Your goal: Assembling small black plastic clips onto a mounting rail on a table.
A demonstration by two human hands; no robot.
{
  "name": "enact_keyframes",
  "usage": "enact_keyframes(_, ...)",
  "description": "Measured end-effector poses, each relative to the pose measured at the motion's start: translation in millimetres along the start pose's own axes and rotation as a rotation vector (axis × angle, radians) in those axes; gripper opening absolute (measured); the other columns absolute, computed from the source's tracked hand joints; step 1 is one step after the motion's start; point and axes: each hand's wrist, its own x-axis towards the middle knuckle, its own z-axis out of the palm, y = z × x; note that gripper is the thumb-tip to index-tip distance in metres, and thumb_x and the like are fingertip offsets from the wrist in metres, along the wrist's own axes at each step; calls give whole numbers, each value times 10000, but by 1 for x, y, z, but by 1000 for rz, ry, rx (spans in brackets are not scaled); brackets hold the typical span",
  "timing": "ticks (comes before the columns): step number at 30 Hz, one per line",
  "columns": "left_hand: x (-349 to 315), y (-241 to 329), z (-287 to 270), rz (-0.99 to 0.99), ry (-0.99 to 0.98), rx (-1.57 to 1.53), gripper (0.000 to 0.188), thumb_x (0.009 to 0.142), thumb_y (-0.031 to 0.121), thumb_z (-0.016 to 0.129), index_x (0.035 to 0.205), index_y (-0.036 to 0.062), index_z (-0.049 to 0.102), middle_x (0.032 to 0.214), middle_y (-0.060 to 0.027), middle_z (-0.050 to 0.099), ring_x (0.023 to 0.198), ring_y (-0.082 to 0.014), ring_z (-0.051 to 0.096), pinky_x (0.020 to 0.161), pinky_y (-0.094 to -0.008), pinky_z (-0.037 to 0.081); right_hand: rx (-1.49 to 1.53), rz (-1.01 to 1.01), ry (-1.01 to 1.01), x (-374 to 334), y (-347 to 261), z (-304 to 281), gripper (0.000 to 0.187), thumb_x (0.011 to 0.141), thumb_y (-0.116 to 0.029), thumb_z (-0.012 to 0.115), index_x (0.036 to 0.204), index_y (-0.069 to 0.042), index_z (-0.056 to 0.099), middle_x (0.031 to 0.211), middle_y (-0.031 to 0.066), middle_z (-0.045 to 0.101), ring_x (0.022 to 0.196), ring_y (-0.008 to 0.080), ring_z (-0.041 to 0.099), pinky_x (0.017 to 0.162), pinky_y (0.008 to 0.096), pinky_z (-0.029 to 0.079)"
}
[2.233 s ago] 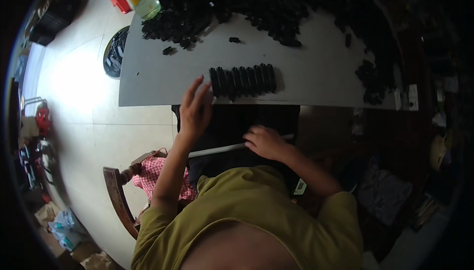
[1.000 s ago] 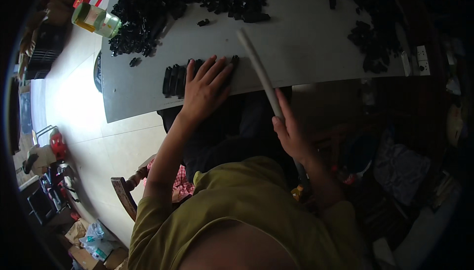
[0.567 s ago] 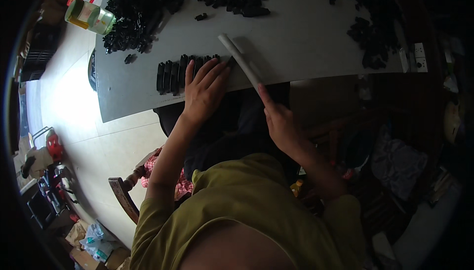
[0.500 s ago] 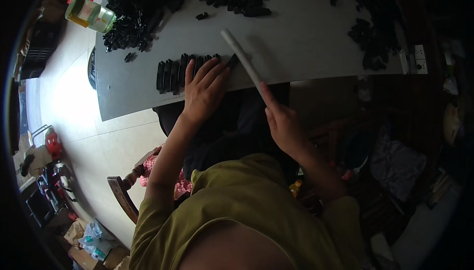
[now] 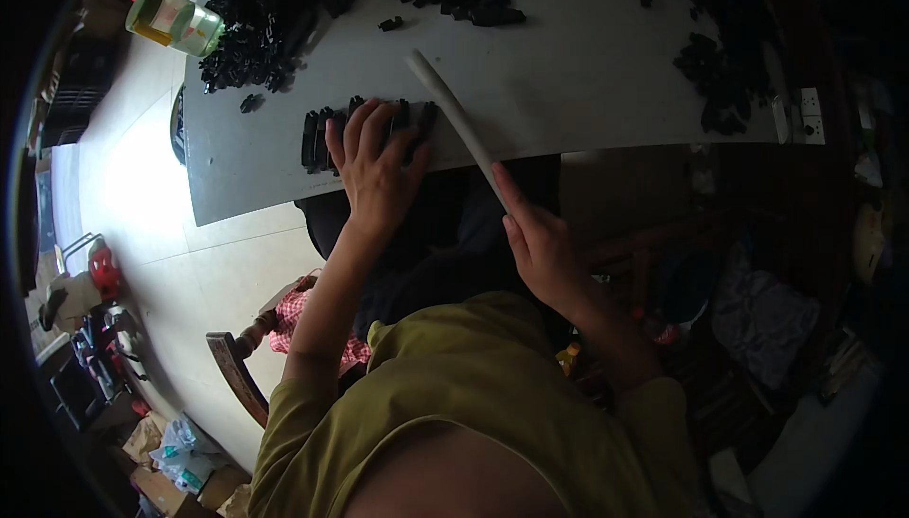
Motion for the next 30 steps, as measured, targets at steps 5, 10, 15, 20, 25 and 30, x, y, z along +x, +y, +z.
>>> enact_keyframes(5, -3, 1, 5, 23, 23, -52, 167, 751, 221, 702, 895, 137, 684, 1190, -39, 554, 1245, -244, 452, 1087, -562, 191, -109, -205, 205, 1, -14, 6, 604, 929, -16, 487, 1482, -146, 281, 1084, 223, 622, 868, 337, 650, 756, 363, 530)
enact_keyframes(10, -5, -1, 7, 50, 34, -72, 119, 752, 198, 695, 859, 146, 683, 1154, -41, 575, 1219, -248, 480, 1081, -555, 208, -196, 93, -86, 1, 14, 13, 625, 917, -11, 504, 1480, -172, 287, 931, 211, 629, 790, 354, 638, 695, 390, 523)
enact_keyframes(15, -3, -6, -12, 130, -41, -235, 131, 711, 209, 739, 807, 146, 675, 1148, -47, 583, 1212, -264, 489, 1073, -558, 224, -27, -65, 68, 2, 8, 7, 616, 918, -5, 495, 1477, -169, 293, 917, 223, 622, 793, 371, 632, 694, 401, 511)
enact_keyframes(20, 0, -9, -15, -87, 67, 10, 312, 717, 248, 742, 999, 144, 663, 1289, -75, 491, 1301, -288, 386, 1091, -572, 178, -3, -8, 41, 1, 3, 4, 600, 917, 5, 490, 1471, -125, 301, 984, 229, 619, 827, 367, 631, 722, 398, 503)
enact_keyframes(25, -4, -9, -10, -25, -41, -23, 267, 738, 221, 719, 986, 139, 664, 1275, -75, 495, 1285, -282, 401, 1090, -578, 180, -25, -64, 53, 0, -8, 2, 605, 912, 9, 494, 1471, -124, 305, 964, 217, 620, 787, 349, 624, 703, 378, 509)
enact_keyframes(30, -5, -7, -8, -33, -31, -75, 236, 741, 203, 711, 963, 137, 667, 1249, -67, 506, 1267, -263, 424, 1087, -577, 191, -89, -193, 196, 0, -7, 16, 629, 908, 1, 501, 1479, -172, 300, 904, 209, 624, 732, 343, 622, 660, 376, 510)
